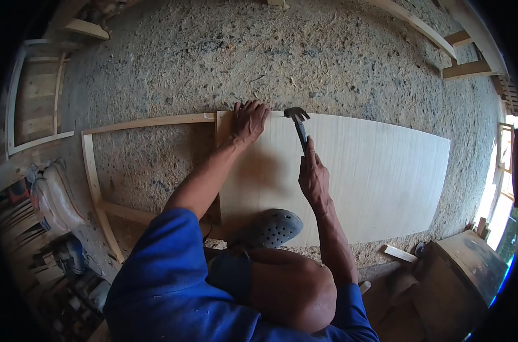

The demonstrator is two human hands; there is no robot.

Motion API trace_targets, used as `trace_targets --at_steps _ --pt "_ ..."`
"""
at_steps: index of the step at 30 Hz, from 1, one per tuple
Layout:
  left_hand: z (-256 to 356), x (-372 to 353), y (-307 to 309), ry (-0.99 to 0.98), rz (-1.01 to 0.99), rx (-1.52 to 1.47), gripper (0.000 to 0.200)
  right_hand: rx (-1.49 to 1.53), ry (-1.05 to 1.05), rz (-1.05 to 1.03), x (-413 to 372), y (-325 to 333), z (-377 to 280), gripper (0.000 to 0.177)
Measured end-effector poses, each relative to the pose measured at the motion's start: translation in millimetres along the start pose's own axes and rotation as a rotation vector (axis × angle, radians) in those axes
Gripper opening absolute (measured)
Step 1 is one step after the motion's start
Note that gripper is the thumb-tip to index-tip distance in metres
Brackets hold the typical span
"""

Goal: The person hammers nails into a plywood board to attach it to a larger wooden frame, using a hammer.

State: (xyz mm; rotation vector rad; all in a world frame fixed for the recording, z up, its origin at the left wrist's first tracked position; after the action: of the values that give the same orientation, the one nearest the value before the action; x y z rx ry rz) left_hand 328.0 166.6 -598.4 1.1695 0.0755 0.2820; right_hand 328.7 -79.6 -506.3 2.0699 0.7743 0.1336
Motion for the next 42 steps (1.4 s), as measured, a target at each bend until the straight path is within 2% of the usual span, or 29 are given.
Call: trace_targets --at_steps 3,5,6,7,8,9,10,11,12,14,15,16,18,20,22,23,24,27,28,30,31,32,34,35,37,38,40,41,42 --pt "-1 4 4 -0.031 0.034 0.05 0.021 0.233 0.024 0.276 5 33 -25 0.062" --pt "3 1 4 -0.05 0.066 0.014 0.019 0.501 0.148 0.493 -11 51 -41 0.033" --pt "4 2 4 -0.048 0.063 0.01 0.019 0.661 0.16 0.545 -26 53 -40 0.027" --pt "4 1 5 -0.045 0.054 0.026 0.02 0.585 0.347 0.555 -27 60 -44 0.03" --pt "4 1 5 -0.045 0.047 0.042 0.02 1.219 0.429 0.491 -23 22 -12 0.028" --pt "4 2 6 -0.048 0.05 0.041 0.02 0.649 0.339 0.416 -30 -5 18 0.036" --pt "2 2 6 -0.041 0.035 0.049 0.022 0.085 0.24 0.328 -13 -3 10 0.051" --pt "3 2 6 -0.035 0.018 0.055 0.024 -0.011 0.005 0.013 2 -14 19 0.06" --pt "4 4 7 -0.041 0.031 0.061 0.024 -0.01 0.014 0.026 5 -11 17 0.06" --pt "0 4 2 -0.019 -0.017 0.085 0.023 0.197 0.031 0.242 10 5 8 0.061" --pt "2 0 4 -0.043 0.052 0.047 0.022 0.257 -0.02 0.213 7 33 -20 0.061" --pt "0 1 -1 -0.043 0.028 0.078 0.021 0.281 0.141 0.374 -1 41 -28 0.056" --pt "0 1 1 -0.044 0.031 0.034 0.021 0.403 0.262 0.435 -23 36 -17 0.052" --pt "-1 -1 2 -0.042 0.021 0.047 0.02 0.195 0.466 0.39 -30 4 9 0.053" --pt "3 4 0 -0.051 0.035 0.058 0.02 -0.008 0.013 0.041 -7 -13 13 0.052" --pt "6 4 2 -0.054 0.053 0.073 0.02 -0.057 -0.079 0.043 4 -12 9 0.059" --pt "3 4 5 -0.059 0.067 0.097 0.021 -0.051 -0.064 0.053 14 -8 4 0.059" --pt "6 -10 2 -0.046 0.042 0.049 0.02 0.287 0.023 0.321 2 34 -33 0.06" --pt "3 2 3 -0.058 0.07 0.043 0.02 0.34 0.18 0.479 -11 33 -29 0.057" --pt "2 -3 1 -0.064 0.07 0.065 0.02 0.257 0.197 0.352 -40 3 15 0.057" --pt "1 -3 0 -0.056 0.048 0.077 0.021 0.271 0.353 0.498 -31 1 9 0.02" --pt "1 1 0 -0.051 0.038 0.088 0.021 0.114 0.365 0.493 -18 -2 8 0.027" --pt "4 2 1 -0.025 0.036 0.06 0.021 -0.1 -0.083 0.012 -2 -13 27 0.034" --pt "2 5 1 -0.029 0.034 0.092 0.021 -0.094 -0.063 0.026 11 -4 12 0.034" --pt "3 0 1 -0.032 0.069 0.107 0.021 0.099 0.027 0.249 -1 24 -29 0.054" --pt "2 -6 1 -0.029 0.053 0.103 0.021 0.1 0.014 0.238 -10 19 -24 0.054" --pt "4 -2 12 -0.133 0.183 -0.01 0.022 0.125 0.458 0.562 -24 18 -19 0.046" --pt "2 1 1 -0.067 0.082 0.103 0.022 -0.044 0.386 0.413 -23 -5 5 0.046" --pt "2 4 3 -0.074 0.091 0.105 0.022 0.076 0.275 0.339 -11 5 -6 0.047"
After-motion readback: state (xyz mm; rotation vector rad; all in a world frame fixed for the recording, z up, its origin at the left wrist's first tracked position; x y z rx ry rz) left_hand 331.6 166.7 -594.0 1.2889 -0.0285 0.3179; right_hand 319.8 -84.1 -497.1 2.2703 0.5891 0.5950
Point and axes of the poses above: each hand's wrist, its own x-axis towards the middle knuckle, its own y-axis out of the back of the hand, z = x × y, the point moved 4 cm from there along x, towards the middle knuckle, and after that the axes turned 3 degrees about z, right-handed, at the moved point
